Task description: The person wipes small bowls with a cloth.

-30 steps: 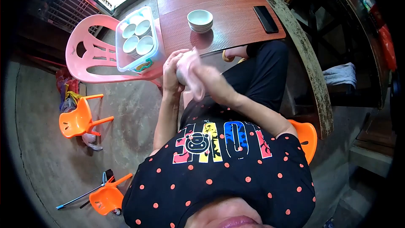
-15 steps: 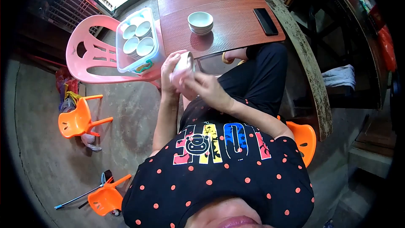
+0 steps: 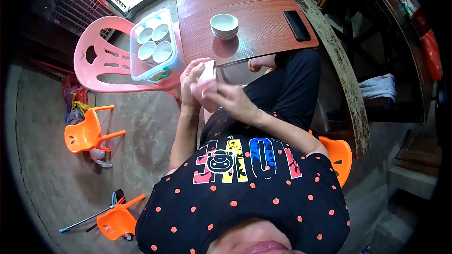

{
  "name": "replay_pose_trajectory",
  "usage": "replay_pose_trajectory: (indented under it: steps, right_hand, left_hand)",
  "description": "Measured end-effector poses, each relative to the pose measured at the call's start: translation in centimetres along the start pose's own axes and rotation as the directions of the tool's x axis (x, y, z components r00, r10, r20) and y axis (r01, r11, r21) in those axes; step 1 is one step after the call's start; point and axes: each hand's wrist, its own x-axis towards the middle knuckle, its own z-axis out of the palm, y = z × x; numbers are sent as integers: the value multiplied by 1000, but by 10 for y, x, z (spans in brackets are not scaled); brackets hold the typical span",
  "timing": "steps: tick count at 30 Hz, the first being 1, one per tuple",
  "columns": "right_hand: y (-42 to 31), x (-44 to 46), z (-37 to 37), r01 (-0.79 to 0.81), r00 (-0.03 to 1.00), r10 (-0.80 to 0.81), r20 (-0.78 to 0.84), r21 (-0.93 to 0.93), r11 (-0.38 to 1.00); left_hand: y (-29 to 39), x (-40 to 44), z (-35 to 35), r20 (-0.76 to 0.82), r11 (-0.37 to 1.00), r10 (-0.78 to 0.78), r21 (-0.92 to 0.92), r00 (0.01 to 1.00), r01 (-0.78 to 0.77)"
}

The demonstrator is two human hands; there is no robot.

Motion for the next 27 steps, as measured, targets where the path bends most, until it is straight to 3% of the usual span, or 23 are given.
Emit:
replay_pose_trajectory:
  steps: [1, 3, 4, 5, 6, 7, 8, 9, 11, 12, 15, 16, 17, 18, 19, 20, 21, 22, 23, 24, 25, 26, 27]
  right_hand:
    - [-2, 5, -1, -55, 996, 70, -55, 238, 970]
    - [-2, 13, 0, -102, 985, 167, -32, 671, 734]
    - [-3, 14, 4, -83, 985, 157, -71, 603, 793]
    - [-6, 11, 0, -80, 990, 116, -75, 371, 925]
    - [-16, 7, -5, -83, 997, 82, 10, 125, 989]
    - [-23, 4, -10, -60, 992, 73, 102, -128, 990]
    - [12, 5, -3, 488, 869, -477, 130, -388, 782]
    - [22, 8, -4, 641, 726, -625, 286, -609, 466]
    - [25, 8, -13, 653, 709, -587, 391, -678, 337]
    - [21, 7, -16, 603, 705, -627, 330, -744, 287]
    - [48, 5, -13, 515, 808, -502, 309, -783, 347]
    - [47, 4, -7, 497, 822, -514, 247, -752, 433]
    - [44, 1, -1, 499, 831, -537, 145, -623, 603]
    - [30, -1, 0, 334, 941, -325, 93, -393, 857]
    - [16, -2, -1, 100, 991, -88, 99, -120, 988]
    - [9, 1, -2, -7, 997, -8, 76, 189, 982]
    - [2, 4, -2, -97, 995, 68, 78, 484, 869]
    - [-9, 4, 0, -91, 995, 45, 90, 613, 785]
    - [-11, 2, 0, -102, 993, 57, 101, 520, 848]
    - [-11, 1, -1, 151, 983, -165, 75, 170, 974]
    - [-8, 1, -1, 390, 920, -369, 136, -200, 899]
    - [1, 4, 4, 599, 768, -623, 148, -510, 617]
    - [6, 4, -1, 591, 775, -565, 282, -641, 490]
  left_hand:
    - [-5, -2, 2, -10, 990, 123, 69, 992, -122]
    - [-15, 1, -3, 110, 816, 457, 344, 883, -465]
    - [-17, 0, -4, 79, 851, 434, 290, 898, -437]
    - [-18, -1, -4, 51, 883, 410, 231, 911, -410]
    - [-8, -5, 5, 12, 954, 298, -43, 955, -297]
    - [2, -8, 13, 5, 934, 174, -317, 985, -163]
    - [9, -2, -1, 106, 870, -153, -458, 983, 184]
    - [17, -3, 4, 150, 828, -313, -441, 938, 346]
    - [25, -10, 11, 144, 734, -538, -403, 830, 546]
    - [14, -5, 2, 129, 780, -488, -380, 863, 498]
    - [-3, 1, -4, 36, 893, -336, -304, 941, 331]
    - [2, -2, 9, -25, 924, -287, -272, 958, 270]
    - [-2, -2, 4, -63, 974, -189, -140, 980, 179]
    - [-3, -7, 6, 31, 993, 97, 72, 995, -99]
    - [-11, -3, 0, 94, 981, 175, 65, 980, -181]
    - [-19, 1, -6, 157, 964, 251, 48, 955, -262]
    - [-21, -2, -3, 144, 965, 218, -177, 965, -192]
    - [-20, -3, -1, 167, 954, 216, -247, 962, -172]
    - [-16, -3, 1, 190, 937, 221, -315, 957, -154]
    - [-8, -6, 4, 235, 934, 220, -330, 947, -135]
    - [-7, -6, -3, 178, 953, 211, -254, 961, -163]
    - [-6, -6, -9, 120, 968, 202, -174, 972, -180]
    - [11, -4, -18, 176, 961, -111, -231, 978, 151]
